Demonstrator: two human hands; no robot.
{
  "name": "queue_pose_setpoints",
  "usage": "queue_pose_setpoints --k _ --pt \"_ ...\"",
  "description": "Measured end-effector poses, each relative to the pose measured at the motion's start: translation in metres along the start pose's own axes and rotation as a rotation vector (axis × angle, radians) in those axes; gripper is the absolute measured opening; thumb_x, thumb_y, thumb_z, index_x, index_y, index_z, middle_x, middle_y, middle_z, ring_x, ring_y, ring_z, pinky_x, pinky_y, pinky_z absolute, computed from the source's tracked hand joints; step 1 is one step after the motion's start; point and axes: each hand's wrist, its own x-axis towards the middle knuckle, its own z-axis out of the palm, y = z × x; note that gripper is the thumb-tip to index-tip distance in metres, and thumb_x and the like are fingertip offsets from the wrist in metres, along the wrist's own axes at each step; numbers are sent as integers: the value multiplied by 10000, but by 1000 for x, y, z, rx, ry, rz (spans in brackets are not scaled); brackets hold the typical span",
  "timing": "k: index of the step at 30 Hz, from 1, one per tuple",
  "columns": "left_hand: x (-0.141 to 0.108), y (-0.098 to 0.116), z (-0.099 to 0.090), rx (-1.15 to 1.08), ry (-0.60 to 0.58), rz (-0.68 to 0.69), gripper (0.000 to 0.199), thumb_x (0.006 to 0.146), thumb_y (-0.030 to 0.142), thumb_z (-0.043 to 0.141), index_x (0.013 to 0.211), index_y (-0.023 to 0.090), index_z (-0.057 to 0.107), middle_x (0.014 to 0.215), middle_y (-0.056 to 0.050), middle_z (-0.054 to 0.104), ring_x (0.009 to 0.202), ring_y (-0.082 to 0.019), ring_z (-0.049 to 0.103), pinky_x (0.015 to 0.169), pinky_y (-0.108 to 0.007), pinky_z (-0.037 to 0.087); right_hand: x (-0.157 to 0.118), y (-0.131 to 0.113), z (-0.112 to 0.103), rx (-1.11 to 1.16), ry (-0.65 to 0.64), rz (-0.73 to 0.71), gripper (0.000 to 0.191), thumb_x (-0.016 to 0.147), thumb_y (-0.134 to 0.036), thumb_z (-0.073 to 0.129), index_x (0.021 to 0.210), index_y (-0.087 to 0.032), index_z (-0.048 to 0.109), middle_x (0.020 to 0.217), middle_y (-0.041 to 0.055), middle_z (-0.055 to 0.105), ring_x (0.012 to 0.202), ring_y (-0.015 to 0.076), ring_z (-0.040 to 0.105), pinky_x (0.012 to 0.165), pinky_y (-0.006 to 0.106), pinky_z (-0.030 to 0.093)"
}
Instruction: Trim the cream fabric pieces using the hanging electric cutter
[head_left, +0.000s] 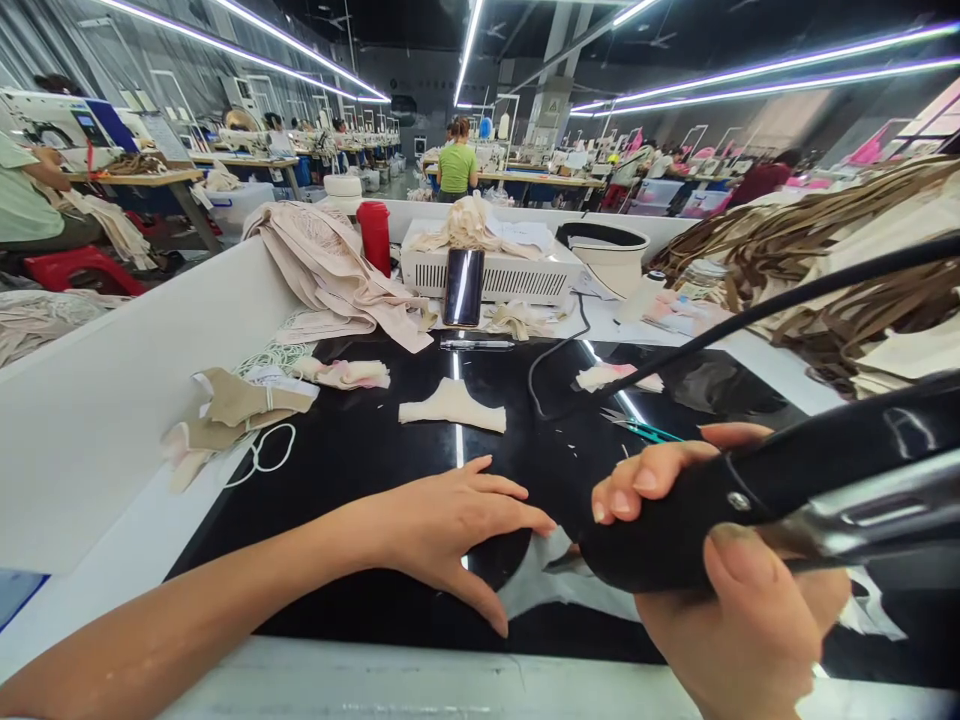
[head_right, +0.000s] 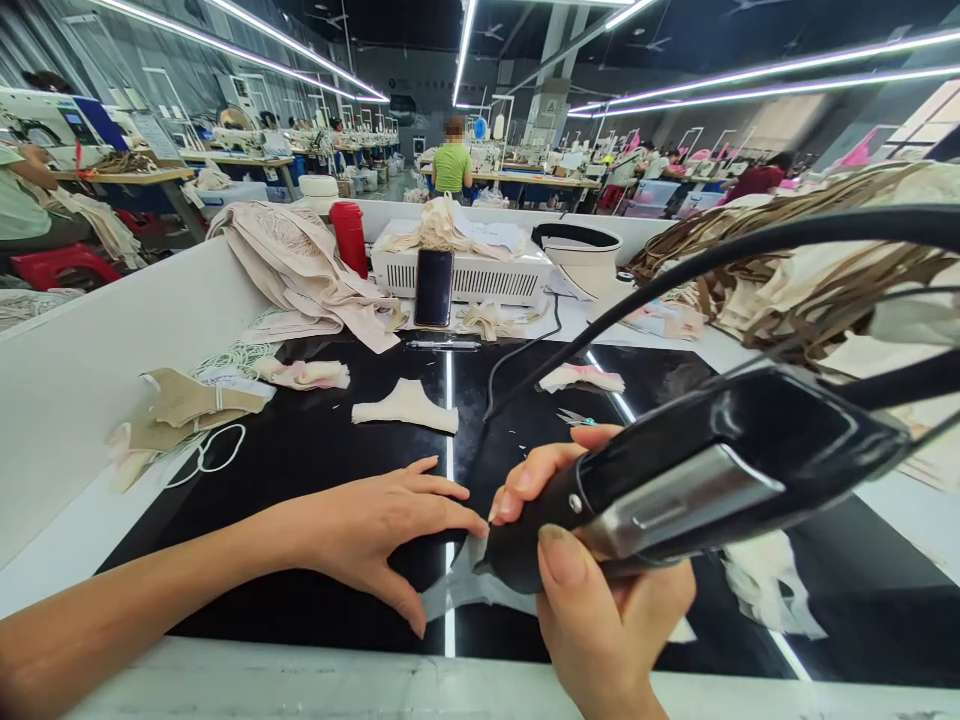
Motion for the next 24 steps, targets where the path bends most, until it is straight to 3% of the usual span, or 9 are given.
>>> queue_pose_setpoints --k 9,24 --pt "-1 3 3 17 20 -22 835 802 498 847 1506 297 445 1451 -73 618 1491 -322 403 1262 -654 65 5 5 1 4 41 -45 404 780 -384 846 1108 -268 640 775 -24 631 623 166 586 557 319 522" --pt "1 4 5 27 54 -11 822 765 516 869 1454 260 501 1400 -110 650 1459 -341 442 1244 -680 104 3 13 2 -24 -17 -42 334 865 -350 787 1144 -287 614 812 -28 626 660 161 597 612 331 529"
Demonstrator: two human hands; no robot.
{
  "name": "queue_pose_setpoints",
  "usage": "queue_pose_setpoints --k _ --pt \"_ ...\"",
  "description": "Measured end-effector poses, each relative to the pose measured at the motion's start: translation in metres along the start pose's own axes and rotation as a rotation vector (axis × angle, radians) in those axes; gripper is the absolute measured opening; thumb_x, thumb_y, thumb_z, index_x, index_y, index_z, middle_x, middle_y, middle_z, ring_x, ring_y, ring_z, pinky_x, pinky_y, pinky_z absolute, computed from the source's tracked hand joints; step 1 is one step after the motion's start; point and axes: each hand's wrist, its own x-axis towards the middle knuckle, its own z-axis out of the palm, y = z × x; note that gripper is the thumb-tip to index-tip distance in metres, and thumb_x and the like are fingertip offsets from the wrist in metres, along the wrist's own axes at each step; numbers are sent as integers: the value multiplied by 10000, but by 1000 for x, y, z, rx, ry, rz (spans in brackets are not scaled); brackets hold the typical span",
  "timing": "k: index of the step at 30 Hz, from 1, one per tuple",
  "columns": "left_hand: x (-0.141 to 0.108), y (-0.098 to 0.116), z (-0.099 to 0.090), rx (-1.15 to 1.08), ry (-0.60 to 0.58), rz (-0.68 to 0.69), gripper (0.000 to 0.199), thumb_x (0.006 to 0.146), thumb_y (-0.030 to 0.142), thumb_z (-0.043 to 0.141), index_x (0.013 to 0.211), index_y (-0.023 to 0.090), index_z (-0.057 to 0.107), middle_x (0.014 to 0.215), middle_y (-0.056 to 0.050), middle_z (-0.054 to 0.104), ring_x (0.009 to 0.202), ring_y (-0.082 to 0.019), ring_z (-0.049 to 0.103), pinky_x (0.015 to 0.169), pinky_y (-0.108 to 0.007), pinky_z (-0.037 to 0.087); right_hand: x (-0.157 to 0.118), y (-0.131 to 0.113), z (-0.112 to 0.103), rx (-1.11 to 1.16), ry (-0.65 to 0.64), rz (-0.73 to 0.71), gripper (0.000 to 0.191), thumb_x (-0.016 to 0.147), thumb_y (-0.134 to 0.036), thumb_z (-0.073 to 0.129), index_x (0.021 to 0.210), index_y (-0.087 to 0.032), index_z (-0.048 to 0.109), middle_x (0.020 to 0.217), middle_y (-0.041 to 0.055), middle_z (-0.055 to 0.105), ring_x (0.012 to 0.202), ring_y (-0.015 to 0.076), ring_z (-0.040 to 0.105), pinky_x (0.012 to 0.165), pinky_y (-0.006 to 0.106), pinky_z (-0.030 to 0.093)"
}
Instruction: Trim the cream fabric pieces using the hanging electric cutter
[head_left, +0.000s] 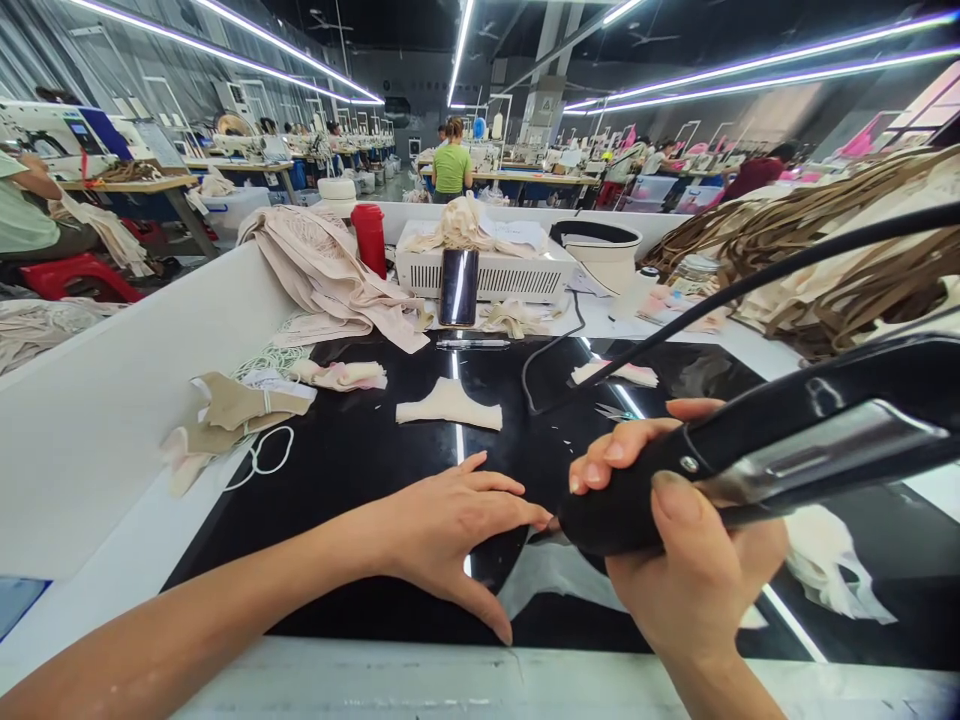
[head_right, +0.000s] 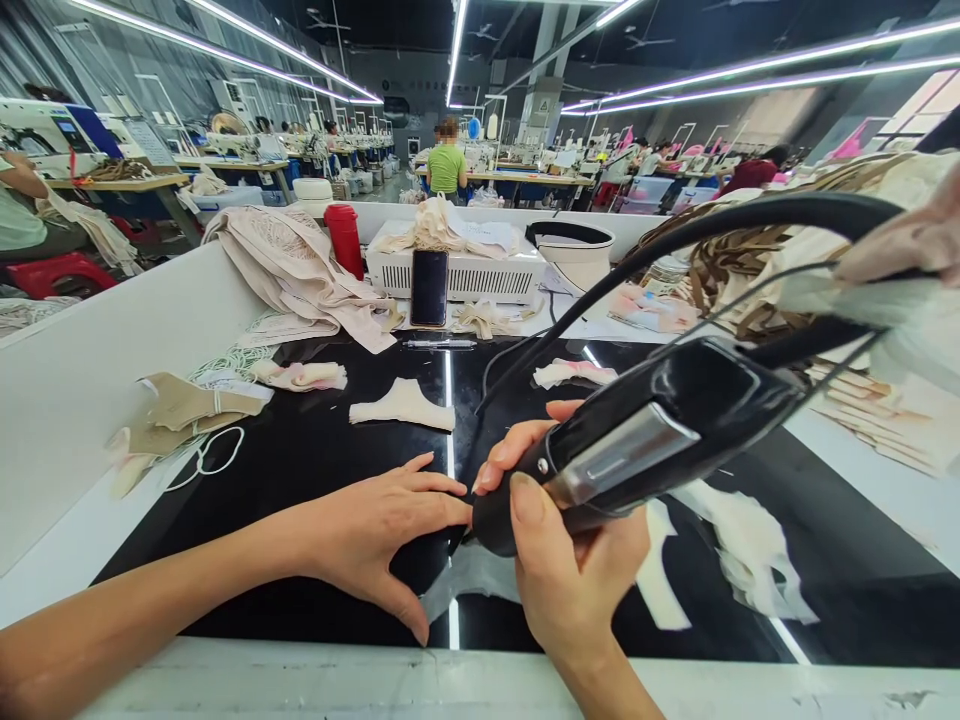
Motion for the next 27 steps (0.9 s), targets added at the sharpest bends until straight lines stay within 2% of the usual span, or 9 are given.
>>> queue_pose_setpoints --k 6,13,21,27 --pt "-1 0 0 14 8 3 855 770 513 867 1491 279 473 1478 -103 590 1472 -342 424 1251 -670 80 -9 -2 0 42 -47 6 373 850 -399 788 1161 -288 616 807 -18 601 649 166 574 574 327 526" --pt "-2 -1 1 52 -1 -2 900 768 537 860 1519 264 443 1500 -122 568 1471 -350 421 1248 -671 91 -13 -1 1 30 -69 19 316 896 -363 752 1173 -303 614 837 -10 593 677 169 579 607 338 541" --pt "-1 3 -5 60 -49 -23 856 792 562 834 1511 301 451 1528 -85 545 1508 -326 366 1262 -642 56 -23 -9 10 115 -112 54 410 850 -438 807 1171 -290 600 794 -15 602 634 158 579 569 319 547" --pt "-2 1 -4 67 -50 -26 841 788 549 843 1493 283 469 1544 -99 525 1507 -330 363 1251 -664 91 -27 -7 10 129 -115 48 385 881 -408 782 1187 -286 584 820 -15 614 668 153 595 597 309 560"
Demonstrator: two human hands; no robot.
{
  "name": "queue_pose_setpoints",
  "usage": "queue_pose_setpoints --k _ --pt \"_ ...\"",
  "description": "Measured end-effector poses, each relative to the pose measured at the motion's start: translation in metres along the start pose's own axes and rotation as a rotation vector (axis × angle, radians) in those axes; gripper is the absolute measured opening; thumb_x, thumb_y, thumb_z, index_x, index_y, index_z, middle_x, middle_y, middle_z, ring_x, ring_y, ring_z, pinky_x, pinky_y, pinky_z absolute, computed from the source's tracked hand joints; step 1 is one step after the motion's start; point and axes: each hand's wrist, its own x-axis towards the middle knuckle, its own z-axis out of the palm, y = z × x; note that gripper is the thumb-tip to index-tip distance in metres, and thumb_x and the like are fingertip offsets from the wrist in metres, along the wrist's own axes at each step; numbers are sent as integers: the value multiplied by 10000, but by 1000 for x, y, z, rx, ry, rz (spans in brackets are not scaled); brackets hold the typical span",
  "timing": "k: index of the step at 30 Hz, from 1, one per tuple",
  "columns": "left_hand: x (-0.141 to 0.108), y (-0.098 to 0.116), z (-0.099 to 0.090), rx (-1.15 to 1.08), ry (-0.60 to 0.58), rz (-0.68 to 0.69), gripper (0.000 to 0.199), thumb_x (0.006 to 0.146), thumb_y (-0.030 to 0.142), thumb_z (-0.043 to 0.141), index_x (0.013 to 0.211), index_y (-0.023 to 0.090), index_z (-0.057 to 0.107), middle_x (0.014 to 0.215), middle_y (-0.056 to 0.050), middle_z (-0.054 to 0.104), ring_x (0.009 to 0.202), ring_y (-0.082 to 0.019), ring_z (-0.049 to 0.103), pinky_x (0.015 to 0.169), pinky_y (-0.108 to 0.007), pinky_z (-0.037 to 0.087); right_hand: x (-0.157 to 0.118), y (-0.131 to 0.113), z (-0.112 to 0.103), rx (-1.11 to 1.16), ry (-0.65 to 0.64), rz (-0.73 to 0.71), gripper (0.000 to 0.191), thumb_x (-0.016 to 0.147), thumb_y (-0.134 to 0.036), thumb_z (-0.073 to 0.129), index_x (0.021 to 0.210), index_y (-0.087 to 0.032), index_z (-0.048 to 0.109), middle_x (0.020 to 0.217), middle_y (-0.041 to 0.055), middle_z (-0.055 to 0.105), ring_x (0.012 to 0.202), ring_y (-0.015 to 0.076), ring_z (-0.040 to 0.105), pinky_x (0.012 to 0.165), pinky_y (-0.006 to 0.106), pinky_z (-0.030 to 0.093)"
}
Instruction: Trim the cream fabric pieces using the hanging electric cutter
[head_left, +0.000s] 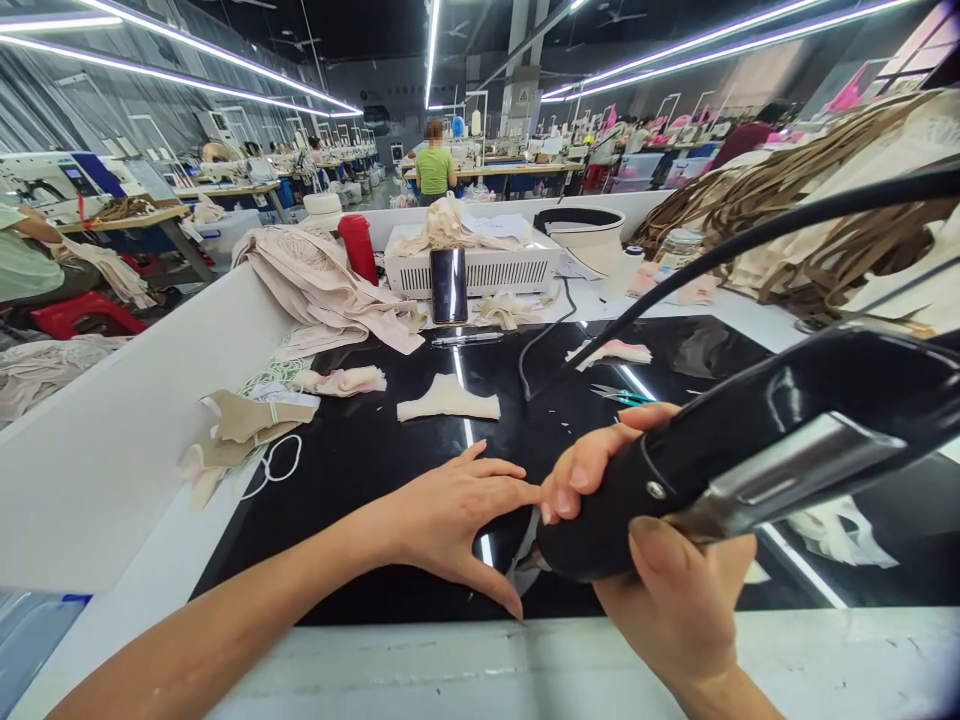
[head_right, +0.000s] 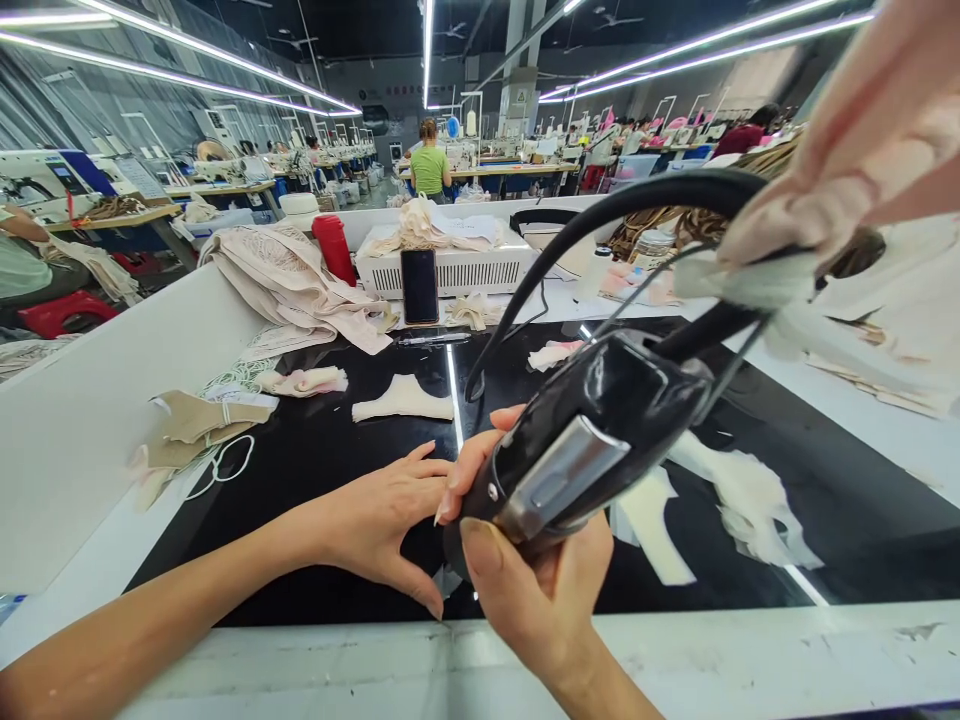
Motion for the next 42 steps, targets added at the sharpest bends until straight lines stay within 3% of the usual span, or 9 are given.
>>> queue_pose_setpoints --k 14,21,29,33,38,42 --pt "0 -3 2 1 17 21 849 789 556 838 1504 293 465 1529 -98 543 1495 -358 379 1247 -676 63 0 3 -1 -22 -13 -26 332 915 -353 747 1206 -297 595 825 -13 618 685 160 615 620 322 554" --pt "-1 -2 4 15 30 7 859 790 558 832 1509 278 456 1517 -100 555 1477 -361 408 1244 -684 93 8 -3 -14 -54 74 -59 355 876 -363 779 1185 -284 623 836 -10 608 684 158 577 586 311 546" --pt "-1 0 2 13 25 6 818 809 521 827 1502 300 453 1480 -66 589 1485 -333 397 1252 -674 75 6 -7 -22 -77 66 -60 368 872 -349 785 1192 -272 621 841 -6 627 679 166 608 581 315 568" --pt "-3 -1 2 11 19 17 736 818 503 825 1451 320 496 1469 -51 599 1489 -339 388 1240 -695 70 6 -6 -22 -74 83 -56 375 866 -355 796 1189 -276 621 851 -5 634 689 159 607 589 303 563" --pt "-3 -2 2 45 22 43 486 832 505 811 1249 325 638 1490 -33 581 1479 -346 403 1233 -698 72 6 -5 -22 -84 80 -54 393 867 -368 799 1202 -276 616 847 -10 631 696 155 610 607 303 561" --pt "-3 -3 1 77 5 64 433 835 514 804 1198 327 661 1496 -26 575 1482 -349 395 1233 -695 77 5 -6 -21 -83 93 -48 387 868 -371 800 1196 -284 611 855 -14 638 698 154 614 605 304 567"
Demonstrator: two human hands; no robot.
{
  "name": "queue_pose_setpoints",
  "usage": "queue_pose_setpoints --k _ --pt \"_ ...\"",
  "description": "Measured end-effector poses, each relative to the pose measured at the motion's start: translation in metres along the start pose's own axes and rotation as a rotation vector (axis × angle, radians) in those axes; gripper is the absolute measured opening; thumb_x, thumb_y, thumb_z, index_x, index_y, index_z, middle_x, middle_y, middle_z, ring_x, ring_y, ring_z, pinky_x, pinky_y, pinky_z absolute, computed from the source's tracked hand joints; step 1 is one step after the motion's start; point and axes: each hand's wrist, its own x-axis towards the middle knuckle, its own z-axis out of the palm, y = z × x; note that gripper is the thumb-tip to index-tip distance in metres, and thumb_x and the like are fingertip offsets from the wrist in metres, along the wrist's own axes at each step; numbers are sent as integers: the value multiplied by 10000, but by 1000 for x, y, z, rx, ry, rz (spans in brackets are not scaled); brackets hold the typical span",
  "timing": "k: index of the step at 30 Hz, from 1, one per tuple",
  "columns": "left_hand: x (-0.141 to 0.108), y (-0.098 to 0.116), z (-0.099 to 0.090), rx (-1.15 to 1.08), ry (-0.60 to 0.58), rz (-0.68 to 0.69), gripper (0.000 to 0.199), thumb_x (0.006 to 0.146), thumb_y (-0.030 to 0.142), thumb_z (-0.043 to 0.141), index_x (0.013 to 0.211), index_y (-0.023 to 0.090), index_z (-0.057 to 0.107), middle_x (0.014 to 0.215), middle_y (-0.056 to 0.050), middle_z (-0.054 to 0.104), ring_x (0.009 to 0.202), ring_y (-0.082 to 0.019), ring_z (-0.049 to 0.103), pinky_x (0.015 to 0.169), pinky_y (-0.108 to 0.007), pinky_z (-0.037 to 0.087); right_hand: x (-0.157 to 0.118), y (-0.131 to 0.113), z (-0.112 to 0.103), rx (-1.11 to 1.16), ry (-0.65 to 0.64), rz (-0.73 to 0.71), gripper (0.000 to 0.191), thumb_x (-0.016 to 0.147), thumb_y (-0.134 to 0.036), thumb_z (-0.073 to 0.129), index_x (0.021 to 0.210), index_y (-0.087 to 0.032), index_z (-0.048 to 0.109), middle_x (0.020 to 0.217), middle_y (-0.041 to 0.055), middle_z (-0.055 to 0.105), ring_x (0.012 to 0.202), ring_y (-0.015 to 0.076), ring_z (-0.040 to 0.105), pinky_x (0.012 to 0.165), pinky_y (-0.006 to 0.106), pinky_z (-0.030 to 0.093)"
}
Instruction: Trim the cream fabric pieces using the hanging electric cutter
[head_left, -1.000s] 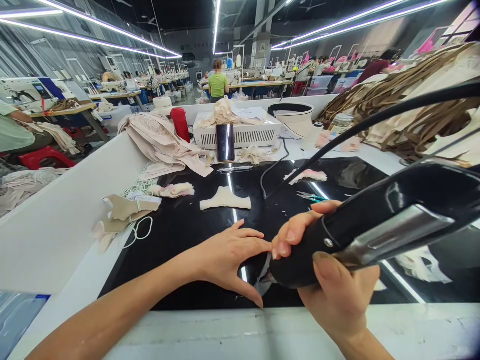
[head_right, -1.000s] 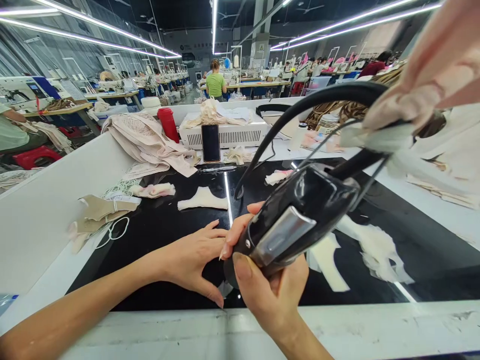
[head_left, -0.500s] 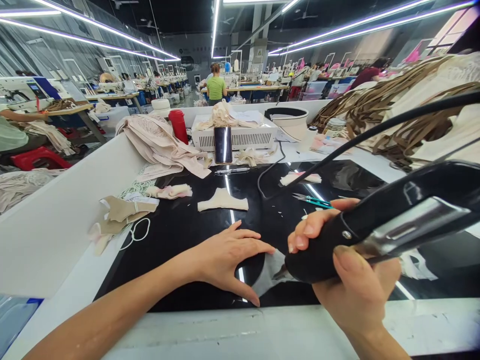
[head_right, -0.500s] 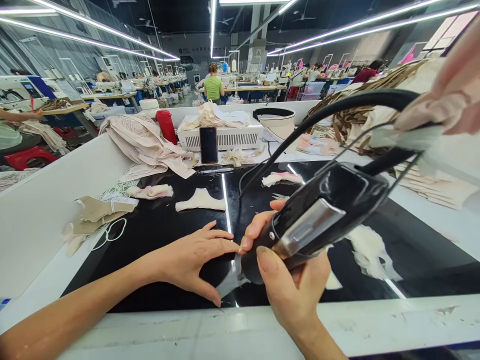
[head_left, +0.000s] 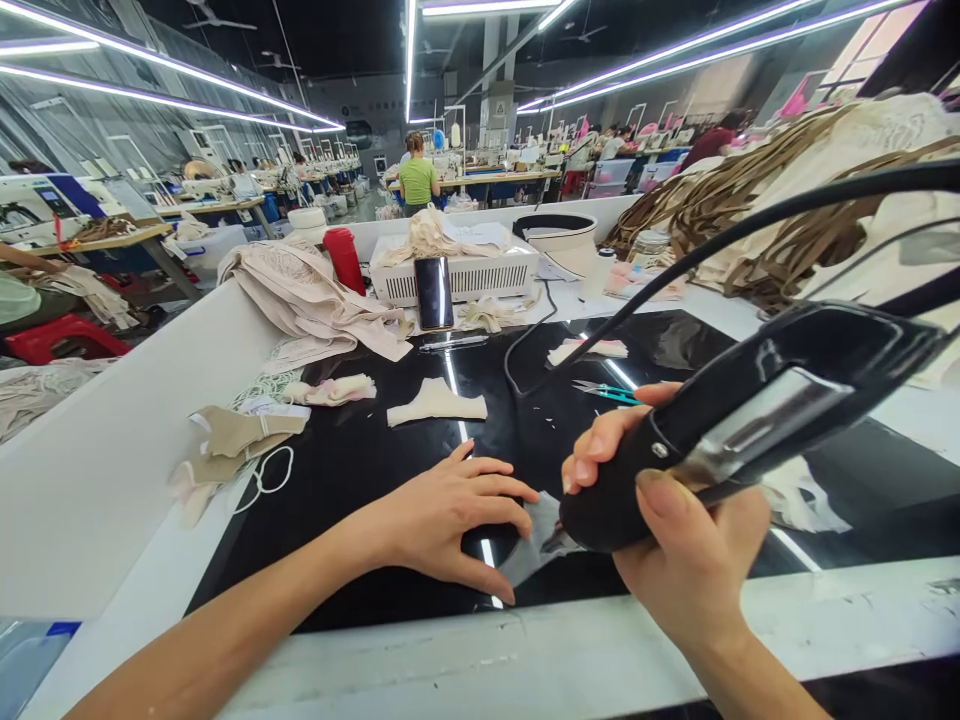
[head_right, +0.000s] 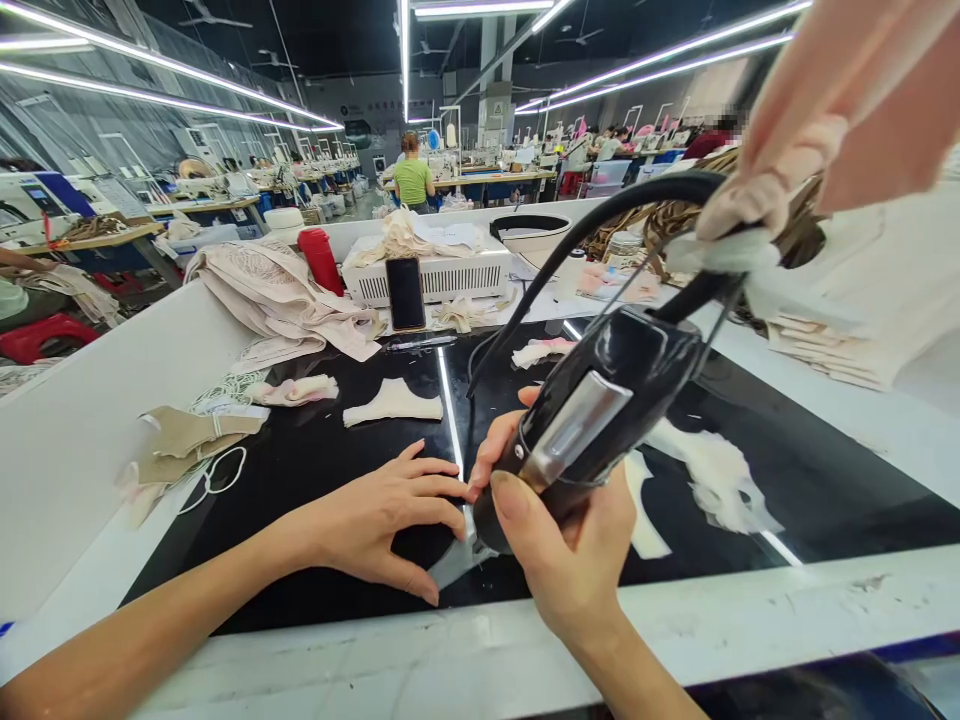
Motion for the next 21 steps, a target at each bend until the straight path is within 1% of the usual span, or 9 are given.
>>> queue_pose_setpoints --k 5,9,14,19,21 --pt "0 0 -1 26 -13 -16 450 836 526 801 1210 319 665 1506 -54 558 1470 -361 406 1224 -711 97 -1 0 7 33 16 -8 398 865 -383 803 1191 -284 598 856 -21 645 672 153 627 595 307 562" --pt "0 1 -2 29 -22 -5 486 836 526 801 1254 321 662 1513 -52 555 1472 -370 402 1220 -723 84 -2 4 12 40 4 -4 417 865 -387 797 1214 -282 593 867 -19 648 659 155 628 605 318 553" --pt "1 1 -2 28 -29 -4 548 844 522 794 1337 348 628 1521 -40 548 1485 -357 386 1228 -715 87 -7 8 14 39 -8 28 405 872 -393 786 1206 -290 581 874 -13 657 619 147 599 544 299 525" --pt "2 0 -2 23 -38 -6 563 851 523 788 1356 338 621 1540 -53 531 1493 -360 372 1231 -709 78 -8 9 15 -7 10 14 376 896 -363 764 1210 -292 570 885 -16 650 664 161 634 637 347 571" --pt "1 -1 -1 28 -38 -5 553 847 522 790 1342 335 628 1538 -54 532 1494 -362 372 1231 -710 77 -8 9 15 -1 14 22 395 884 -371 776 1213 -289 573 880 -15 648 672 161 628 633 343 568"
